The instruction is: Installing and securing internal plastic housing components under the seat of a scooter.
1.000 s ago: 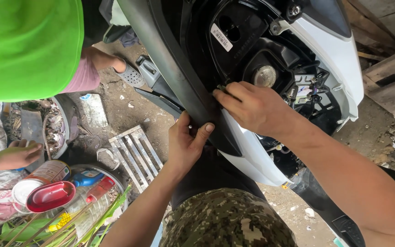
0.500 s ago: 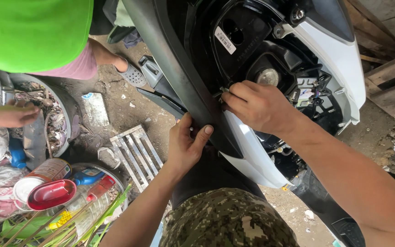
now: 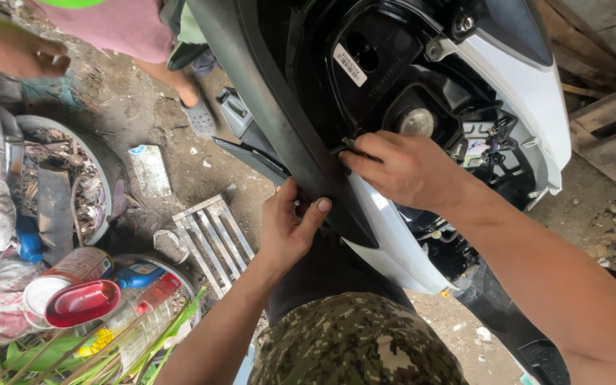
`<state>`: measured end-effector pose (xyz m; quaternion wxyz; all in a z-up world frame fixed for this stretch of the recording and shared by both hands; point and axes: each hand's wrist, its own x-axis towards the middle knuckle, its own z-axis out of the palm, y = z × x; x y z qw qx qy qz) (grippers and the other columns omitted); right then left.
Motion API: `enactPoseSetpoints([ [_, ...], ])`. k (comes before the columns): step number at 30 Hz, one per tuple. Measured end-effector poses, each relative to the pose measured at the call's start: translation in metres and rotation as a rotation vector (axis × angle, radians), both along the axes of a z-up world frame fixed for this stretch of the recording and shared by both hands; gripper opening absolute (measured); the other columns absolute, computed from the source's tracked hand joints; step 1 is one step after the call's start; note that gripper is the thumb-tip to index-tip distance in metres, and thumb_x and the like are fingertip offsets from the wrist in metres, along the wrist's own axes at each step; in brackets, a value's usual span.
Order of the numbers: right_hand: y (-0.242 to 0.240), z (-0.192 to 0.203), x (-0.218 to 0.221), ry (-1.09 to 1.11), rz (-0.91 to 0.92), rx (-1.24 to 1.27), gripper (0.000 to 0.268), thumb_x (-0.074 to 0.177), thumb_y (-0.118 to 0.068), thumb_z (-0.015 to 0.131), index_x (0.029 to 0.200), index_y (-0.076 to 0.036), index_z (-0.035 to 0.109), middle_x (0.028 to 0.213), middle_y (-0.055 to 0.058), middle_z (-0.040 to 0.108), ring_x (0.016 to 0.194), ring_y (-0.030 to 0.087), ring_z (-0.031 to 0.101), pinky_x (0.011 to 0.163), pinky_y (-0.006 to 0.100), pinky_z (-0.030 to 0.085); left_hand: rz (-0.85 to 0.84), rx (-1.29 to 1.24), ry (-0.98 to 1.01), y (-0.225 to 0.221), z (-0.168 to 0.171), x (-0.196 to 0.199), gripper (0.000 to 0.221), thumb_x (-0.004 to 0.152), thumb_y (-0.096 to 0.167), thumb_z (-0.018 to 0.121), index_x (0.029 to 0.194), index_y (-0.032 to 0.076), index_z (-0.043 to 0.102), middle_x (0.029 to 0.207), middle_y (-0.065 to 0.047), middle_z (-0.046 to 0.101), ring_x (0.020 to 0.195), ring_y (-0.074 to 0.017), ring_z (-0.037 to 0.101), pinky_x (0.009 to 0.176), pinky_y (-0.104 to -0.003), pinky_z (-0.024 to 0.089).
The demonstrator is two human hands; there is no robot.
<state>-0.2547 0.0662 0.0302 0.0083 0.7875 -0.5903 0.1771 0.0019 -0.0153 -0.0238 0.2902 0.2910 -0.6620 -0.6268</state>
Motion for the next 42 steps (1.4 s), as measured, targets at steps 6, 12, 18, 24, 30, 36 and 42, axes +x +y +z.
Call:
enactPoseSetpoints([
  [6,-0.003,-0.008,0.0,-0.014,0.009,0.013,0.019,0.117,-0.021,0.059,0.122,-0.01,0.073,0.1,0.0,0.055,0.083,0.016,0.063,0.067,0.025,0.054,-0.002,0.005,0.007,-0.001,-0.002,0.0,0.024,0.101,0.022,0.083,0.097,0.005,0.068,0.066,-0.009,0.063,0.058,-0.0189,0.057,0.057,-0.032,0.049],
  [12,0.002,-0.015,-0.001,0.016,-0.028,0.055,0.02,0.114,-0.032,0.066,0.124,-0.015,0.071,0.103,-0.004,0.053,0.083,0.012,0.062,0.069,0.023,0.055,-0.008,0.044,0.019,-0.001,0.002,0.001,0.022,0.102,0.021,0.082,0.099,0.003,0.07,0.068,-0.01,0.064,0.059,-0.0178,0.057,0.058,-0.032,0.049],
  [18,-0.003,0.001,-0.002,0.009,0.014,0.1,0.019,0.117,-0.024,0.059,0.123,-0.011,0.071,0.1,0.001,0.054,0.083,0.017,0.062,0.07,0.027,0.055,-0.011,0.009,0.02,-0.003,0.002,0.001,0.024,0.102,0.022,0.082,0.109,0.002,0.072,0.067,-0.008,0.061,0.058,-0.0176,0.054,0.057,-0.033,0.049],
  [24,0.0,-0.01,0.002,0.093,-0.031,0.003,0.022,0.117,-0.034,0.057,0.127,-0.018,0.069,0.109,-0.002,0.054,0.089,0.014,0.064,0.071,0.025,0.054,0.019,-0.034,0.0,-0.003,0.018,0.005,0.04,0.105,0.026,0.078,0.133,0.0,0.066,0.072,-0.01,0.062,0.06,-0.0188,0.057,0.061,-0.035,0.051],
  [30,0.002,-0.019,0.004,0.092,-0.059,-0.045,0.02,0.113,-0.035,0.062,0.123,-0.02,0.071,0.105,-0.004,0.054,0.084,0.012,0.063,0.068,0.024,0.055,0.023,-0.061,0.005,-0.006,0.016,0.006,0.048,0.103,0.026,0.079,0.139,-0.002,0.066,0.071,-0.009,0.064,0.06,-0.02,0.057,0.058,-0.034,0.049],
  [36,0.004,-0.028,0.007,0.078,-0.112,-0.07,0.017,0.113,-0.035,0.063,0.115,-0.019,0.07,0.102,-0.005,0.053,0.083,0.013,0.065,0.068,0.024,0.057,0.142,-0.021,0.064,-0.008,0.013,0.015,0.039,0.111,0.024,0.064,0.139,-0.003,0.06,0.08,-0.008,0.06,0.072,-0.017,0.054,0.063,-0.034,0.048],
  [42,0.007,-0.031,0.012,0.035,-0.146,-0.056,0.023,0.116,-0.04,0.055,0.113,-0.022,0.067,0.1,-0.005,0.052,0.081,0.013,0.064,0.067,0.024,0.056,0.074,0.41,0.194,-0.003,0.073,0.007,0.033,0.114,0.006,0.038,0.125,-0.008,0.065,0.086,-0.016,0.065,0.069,-0.0175,0.059,0.063,-0.032,0.056],
])
